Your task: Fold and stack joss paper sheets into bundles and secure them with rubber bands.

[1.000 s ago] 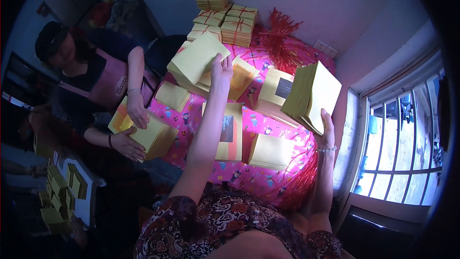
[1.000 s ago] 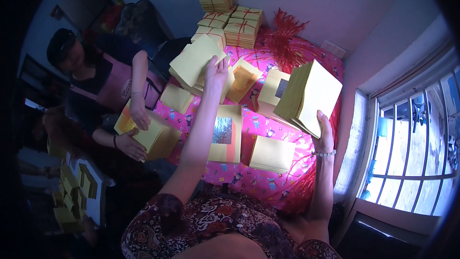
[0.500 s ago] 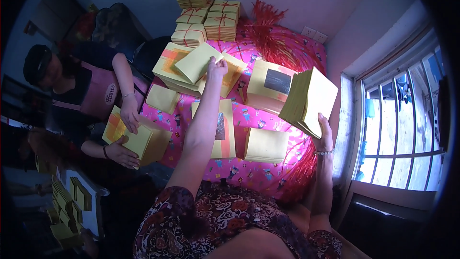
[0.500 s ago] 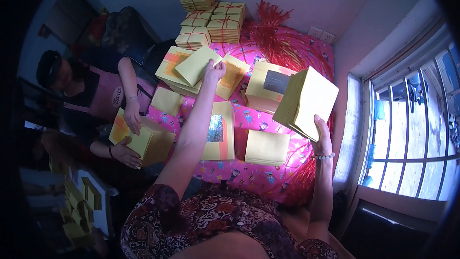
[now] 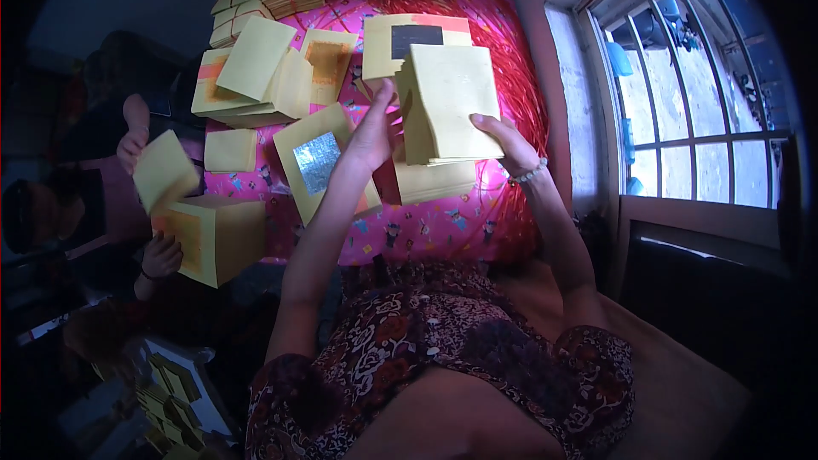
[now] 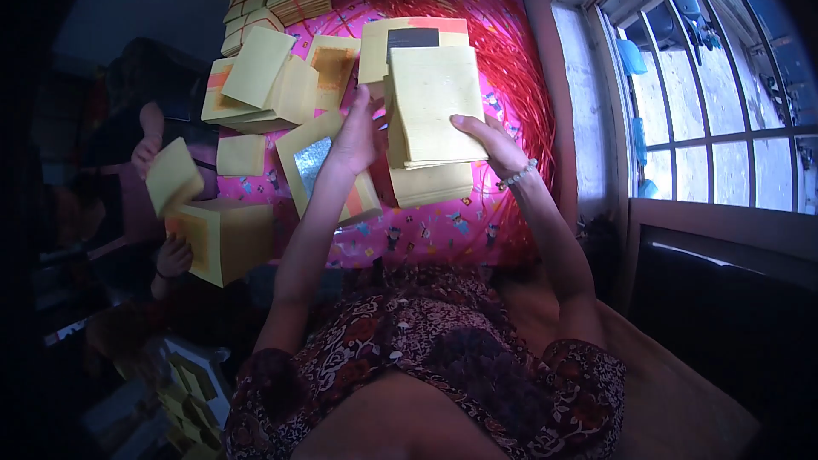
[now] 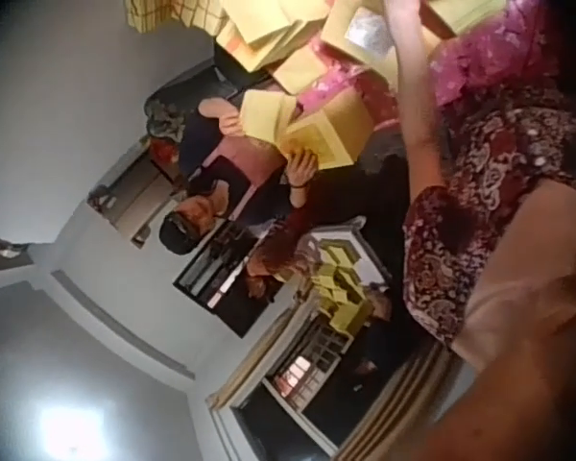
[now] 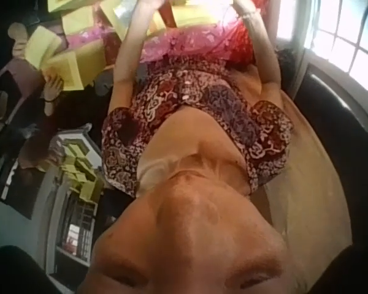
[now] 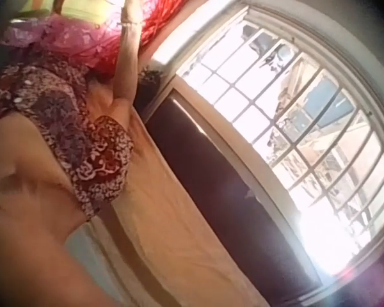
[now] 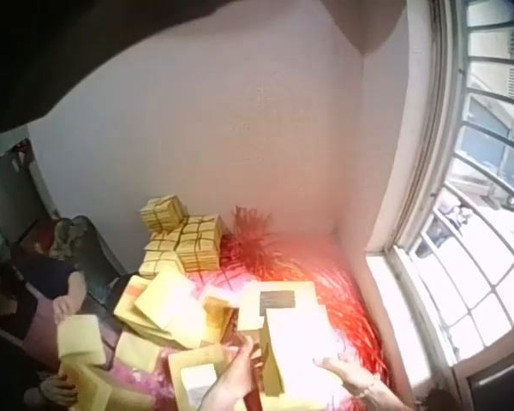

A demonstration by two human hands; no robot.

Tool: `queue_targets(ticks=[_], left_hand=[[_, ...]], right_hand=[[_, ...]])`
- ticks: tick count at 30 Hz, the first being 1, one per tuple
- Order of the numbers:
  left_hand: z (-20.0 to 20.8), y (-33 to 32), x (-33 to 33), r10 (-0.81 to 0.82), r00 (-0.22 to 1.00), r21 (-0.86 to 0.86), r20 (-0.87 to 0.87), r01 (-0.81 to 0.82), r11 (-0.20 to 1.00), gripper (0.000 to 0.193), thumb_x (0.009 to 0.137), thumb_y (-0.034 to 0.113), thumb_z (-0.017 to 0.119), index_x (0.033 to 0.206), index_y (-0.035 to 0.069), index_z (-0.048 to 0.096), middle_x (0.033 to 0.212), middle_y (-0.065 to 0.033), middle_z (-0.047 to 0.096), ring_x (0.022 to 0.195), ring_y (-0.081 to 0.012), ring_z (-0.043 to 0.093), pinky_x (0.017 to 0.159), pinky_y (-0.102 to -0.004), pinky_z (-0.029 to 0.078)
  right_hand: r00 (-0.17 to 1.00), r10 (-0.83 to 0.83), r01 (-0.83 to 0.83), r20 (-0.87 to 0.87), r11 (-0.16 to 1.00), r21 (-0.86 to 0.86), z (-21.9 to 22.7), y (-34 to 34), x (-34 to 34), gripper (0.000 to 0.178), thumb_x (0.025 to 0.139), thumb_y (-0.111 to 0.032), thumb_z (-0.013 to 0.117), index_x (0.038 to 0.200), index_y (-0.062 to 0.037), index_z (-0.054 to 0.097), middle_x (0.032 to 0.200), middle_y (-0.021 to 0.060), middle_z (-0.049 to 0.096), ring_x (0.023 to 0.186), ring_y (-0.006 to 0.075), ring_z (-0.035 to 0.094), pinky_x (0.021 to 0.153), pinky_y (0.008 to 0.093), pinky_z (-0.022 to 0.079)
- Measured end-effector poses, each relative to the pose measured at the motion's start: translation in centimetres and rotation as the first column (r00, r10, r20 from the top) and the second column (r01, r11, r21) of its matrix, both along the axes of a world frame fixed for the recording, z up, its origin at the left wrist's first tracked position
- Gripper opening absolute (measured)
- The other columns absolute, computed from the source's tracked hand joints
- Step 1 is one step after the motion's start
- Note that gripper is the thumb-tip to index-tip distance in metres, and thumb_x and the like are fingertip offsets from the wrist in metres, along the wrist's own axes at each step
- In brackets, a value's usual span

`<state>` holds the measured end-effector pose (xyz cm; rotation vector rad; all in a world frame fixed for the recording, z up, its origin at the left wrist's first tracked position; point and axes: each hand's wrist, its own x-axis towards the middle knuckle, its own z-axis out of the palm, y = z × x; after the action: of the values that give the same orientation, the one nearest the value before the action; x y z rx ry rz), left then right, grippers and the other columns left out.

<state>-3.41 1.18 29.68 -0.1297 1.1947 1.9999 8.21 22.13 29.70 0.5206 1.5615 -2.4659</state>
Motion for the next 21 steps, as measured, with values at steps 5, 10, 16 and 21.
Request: queue_targets(ticks=[5,10,16,21], left_hand=[[-0.4,0.1,2.3,-0.079,0.996,-0.009,-0.048,0.079,0.997,0.087,0.071,0.046,0.078,0.133,0.001,0.037,0.127,-0.0142,0.05,0.121,-0.0238,0.047,0.102,-0.0377,0.038],[-3.9,0.0,3.5,-0.041,0.999,-0.074,-0.029,0.039,0.997,0.06,0.075,0.019,0.075,0.125,0.001,0.047,0.113,-0.0149,0.059,0.105,-0.0244,0.059,0.086,-0.0358,0.049],[-6.5,-0.4,4.8,-0.035,0.995,-0.015,0.096,0.036,0.999,0.053,0.081,0.019,0.067,0.126,0.0,0.046,0.11,-0.0156,0.06,0.095,-0.0253,0.063,0.078,-0.0374,0.053],[-6.8,-1.4,6.3,-0.065,0.979,0.041,0.194,0.058,0.997,0.054,0.083,0.02,0.065,0.128,-0.001,0.043,0.109,-0.0174,0.059,0.093,-0.0264,0.064,0.075,-0.0375,0.055]], right_hand=[[0.997,0.079,-0.077,-0.02,0.992,0.098,-0.7,-1.8,0.7,0.061,0.086,-0.032,0.063,0.128,0.0078,0.044,0.114,0.0143,0.061,0.102,0.0201,0.06,0.088,0.0312,0.047],[0.983,0.177,-0.172,-0.043,0.98,0.099,-2.0,-3.8,1.9,0.055,0.09,-0.029,0.059,0.132,0.0015,0.042,0.112,0.0114,0.06,0.1,0.018,0.06,0.085,0.03,0.049],[0.988,0.149,-0.149,-0.027,0.989,-0.022,-4.2,-4.2,2.6,0.069,0.085,-0.033,0.067,0.13,0.0078,0.034,0.113,0.0169,0.057,0.1,0.0207,0.06,0.083,0.0309,0.051],[0.999,0.05,-0.049,-0.007,0.996,0.071,-6.0,-5.5,3.7,0.079,0.081,-0.037,0.071,0.123,0.0101,0.024,0.112,0.02,0.053,0.099,0.0229,0.059,0.083,0.031,0.05]])
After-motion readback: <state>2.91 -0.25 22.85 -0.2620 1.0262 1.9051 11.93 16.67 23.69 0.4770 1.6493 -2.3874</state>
